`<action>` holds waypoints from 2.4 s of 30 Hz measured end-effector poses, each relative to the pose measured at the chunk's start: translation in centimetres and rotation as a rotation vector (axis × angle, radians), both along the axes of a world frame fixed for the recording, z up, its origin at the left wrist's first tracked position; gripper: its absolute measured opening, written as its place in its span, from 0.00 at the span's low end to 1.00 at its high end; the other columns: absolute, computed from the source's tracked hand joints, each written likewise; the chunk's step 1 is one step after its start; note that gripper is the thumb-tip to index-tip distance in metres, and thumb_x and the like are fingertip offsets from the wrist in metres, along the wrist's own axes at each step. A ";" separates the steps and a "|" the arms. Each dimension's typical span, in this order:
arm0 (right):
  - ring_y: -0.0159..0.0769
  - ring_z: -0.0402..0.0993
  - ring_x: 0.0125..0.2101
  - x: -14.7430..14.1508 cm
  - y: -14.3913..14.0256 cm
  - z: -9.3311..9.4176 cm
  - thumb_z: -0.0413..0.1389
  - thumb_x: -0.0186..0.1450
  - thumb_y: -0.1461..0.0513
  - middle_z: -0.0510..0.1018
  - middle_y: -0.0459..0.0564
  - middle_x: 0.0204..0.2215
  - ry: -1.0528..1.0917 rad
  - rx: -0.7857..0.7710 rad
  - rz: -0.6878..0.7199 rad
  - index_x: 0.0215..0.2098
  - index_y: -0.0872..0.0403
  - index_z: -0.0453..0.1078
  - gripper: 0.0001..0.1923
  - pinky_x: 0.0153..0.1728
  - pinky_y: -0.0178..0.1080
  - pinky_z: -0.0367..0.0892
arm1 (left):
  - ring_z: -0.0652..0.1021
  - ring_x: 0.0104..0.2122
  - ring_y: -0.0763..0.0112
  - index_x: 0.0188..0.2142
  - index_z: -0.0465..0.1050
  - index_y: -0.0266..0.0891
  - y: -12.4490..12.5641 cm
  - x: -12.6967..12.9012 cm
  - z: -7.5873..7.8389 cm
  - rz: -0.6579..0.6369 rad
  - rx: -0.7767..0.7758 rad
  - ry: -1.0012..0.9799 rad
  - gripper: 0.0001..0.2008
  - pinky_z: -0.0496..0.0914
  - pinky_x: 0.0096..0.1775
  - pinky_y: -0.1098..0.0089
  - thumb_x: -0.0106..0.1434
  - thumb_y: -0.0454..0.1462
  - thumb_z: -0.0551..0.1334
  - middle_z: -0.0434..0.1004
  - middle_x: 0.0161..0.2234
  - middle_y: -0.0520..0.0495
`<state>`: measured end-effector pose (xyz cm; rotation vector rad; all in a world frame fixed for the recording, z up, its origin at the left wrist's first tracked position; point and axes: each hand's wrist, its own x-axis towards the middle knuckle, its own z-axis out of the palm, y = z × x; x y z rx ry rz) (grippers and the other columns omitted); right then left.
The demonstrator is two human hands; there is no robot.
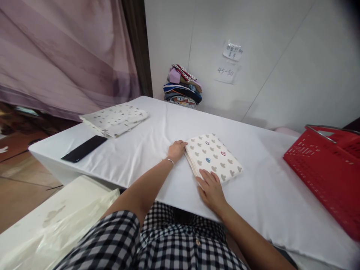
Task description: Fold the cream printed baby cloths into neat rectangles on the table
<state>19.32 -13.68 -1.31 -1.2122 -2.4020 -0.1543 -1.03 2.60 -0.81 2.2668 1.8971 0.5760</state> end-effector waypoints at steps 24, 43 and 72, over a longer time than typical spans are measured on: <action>0.47 0.55 0.60 -0.1 -1.0 0.0 0.49 0.65 0.64 0.63 0.60 0.59 -0.033 0.015 0.008 0.51 0.56 0.69 0.16 0.58 0.52 0.53 | 0.66 0.58 0.63 0.52 0.71 0.44 -4.8 0.7 -0.6 -0.334 0.234 -0.078 0.24 0.65 0.54 0.57 0.59 0.26 0.52 0.71 0.55 0.47; 0.43 0.60 0.57 0.3 -2.7 -0.4 0.47 0.65 0.67 0.68 0.59 0.56 0.039 0.066 -0.048 0.55 0.58 0.66 0.21 0.57 0.50 0.56 | 0.69 0.55 0.59 0.56 0.64 0.39 -1.5 1.0 0.9 0.004 -0.003 -0.304 0.22 0.63 0.55 0.60 0.63 0.42 0.55 0.64 0.58 0.40; 0.44 0.64 0.55 10.2 -0.2 -0.4 0.47 0.64 0.66 0.71 0.54 0.54 0.050 0.020 -0.203 0.55 0.53 0.66 0.22 0.54 0.51 0.60 | 0.72 0.48 0.61 0.47 0.72 0.42 -7.5 0.0 -0.1 -0.518 0.286 -0.144 0.12 0.69 0.49 0.57 0.63 0.36 0.59 0.72 0.47 0.42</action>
